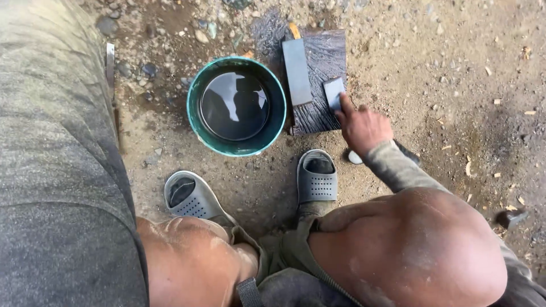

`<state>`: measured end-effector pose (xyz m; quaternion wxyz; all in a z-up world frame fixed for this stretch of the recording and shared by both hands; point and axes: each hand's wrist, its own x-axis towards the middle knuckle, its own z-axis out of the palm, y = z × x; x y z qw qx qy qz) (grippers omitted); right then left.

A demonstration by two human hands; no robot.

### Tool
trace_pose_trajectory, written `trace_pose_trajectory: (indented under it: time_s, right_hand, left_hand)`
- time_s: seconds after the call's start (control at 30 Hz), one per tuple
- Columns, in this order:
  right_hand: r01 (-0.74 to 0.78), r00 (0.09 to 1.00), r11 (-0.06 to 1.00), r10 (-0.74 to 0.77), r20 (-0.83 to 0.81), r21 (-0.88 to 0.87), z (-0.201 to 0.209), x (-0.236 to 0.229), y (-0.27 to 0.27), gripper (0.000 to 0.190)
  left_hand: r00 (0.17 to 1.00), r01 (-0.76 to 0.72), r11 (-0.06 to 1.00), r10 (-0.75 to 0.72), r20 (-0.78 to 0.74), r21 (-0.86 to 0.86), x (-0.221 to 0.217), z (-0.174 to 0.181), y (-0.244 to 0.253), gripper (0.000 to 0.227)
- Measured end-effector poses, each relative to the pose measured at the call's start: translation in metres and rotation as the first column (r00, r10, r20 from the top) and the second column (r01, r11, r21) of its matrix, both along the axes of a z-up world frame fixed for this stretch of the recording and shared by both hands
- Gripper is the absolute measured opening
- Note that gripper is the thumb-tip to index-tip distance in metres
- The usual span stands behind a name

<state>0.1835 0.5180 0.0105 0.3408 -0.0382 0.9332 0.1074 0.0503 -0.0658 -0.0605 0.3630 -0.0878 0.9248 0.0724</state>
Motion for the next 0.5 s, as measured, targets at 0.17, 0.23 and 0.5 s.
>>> trace_pose_trajectory:
  time_s: [0.17, 0.23, 0.5]
  right_hand:
    - [-0.096, 0.995, 0.995, 0.096, -0.001, 0.035, -0.002, -0.011, -0.001, 0.056]
    - [-0.054, 0.998, 0.998, 0.054, -0.02, 0.018, -0.008, -0.013, 0.004, 0.059]
    - [-0.144, 0.988, 0.989, 0.146, -0.052, 0.034, -0.018, -0.004, 0.011, 0.06]
  left_hand:
    - [1.0, 0.026, 0.999, -0.026, 0.0, -0.022, 0.002, 0.03, -0.01, 0.042]
    - [0.999, 0.046, 0.999, -0.047, -0.027, -0.022, -0.008, 0.041, -0.009, 0.042]
    - [0.998, 0.036, 0.998, -0.038, -0.041, -0.047, 0.058, 0.05, -0.021, 0.043]
